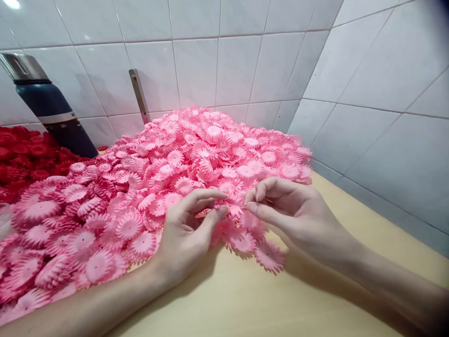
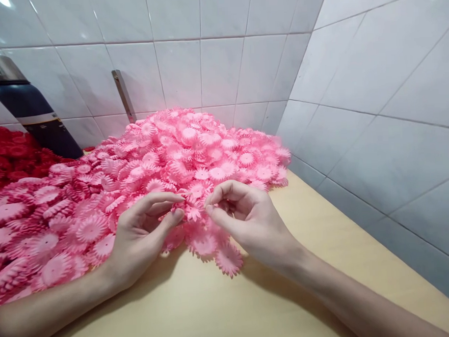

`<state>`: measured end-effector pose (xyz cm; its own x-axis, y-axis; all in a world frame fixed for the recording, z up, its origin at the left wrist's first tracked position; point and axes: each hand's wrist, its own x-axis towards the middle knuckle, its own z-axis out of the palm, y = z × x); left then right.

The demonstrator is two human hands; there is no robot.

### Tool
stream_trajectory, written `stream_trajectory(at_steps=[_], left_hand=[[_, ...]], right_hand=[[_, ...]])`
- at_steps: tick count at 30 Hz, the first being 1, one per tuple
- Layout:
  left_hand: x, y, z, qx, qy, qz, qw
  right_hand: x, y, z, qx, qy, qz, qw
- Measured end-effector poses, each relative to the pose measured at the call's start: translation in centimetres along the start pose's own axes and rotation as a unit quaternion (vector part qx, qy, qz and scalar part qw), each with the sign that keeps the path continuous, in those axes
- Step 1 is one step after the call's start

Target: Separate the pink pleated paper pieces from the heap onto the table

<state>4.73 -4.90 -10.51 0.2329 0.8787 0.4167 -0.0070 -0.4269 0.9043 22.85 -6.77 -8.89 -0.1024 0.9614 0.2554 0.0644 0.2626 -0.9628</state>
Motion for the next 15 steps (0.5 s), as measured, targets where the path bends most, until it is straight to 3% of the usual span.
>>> stream_trajectory(at_steps=[4,8,15], left_hand=[[-0.02,0.01,0.03,-0.015,0.012,-0.018,1.0],[-0.25,-0.02,0.03,-0.021,-0.023,0.011,0.999],[-0.46,-0.31,-0.06,-0.043,-0.077,0.021,0.996]], right_hand=[[-0.01,-0.02,0.03,-0.052,-0.013,-0.02,0.998],[-0.15,0.0,-0.02,-0.076,-0.046,-0.031,0.996],[-0.34,0.22,0.19,-0.064,-0.042,-0.011,0.997]])
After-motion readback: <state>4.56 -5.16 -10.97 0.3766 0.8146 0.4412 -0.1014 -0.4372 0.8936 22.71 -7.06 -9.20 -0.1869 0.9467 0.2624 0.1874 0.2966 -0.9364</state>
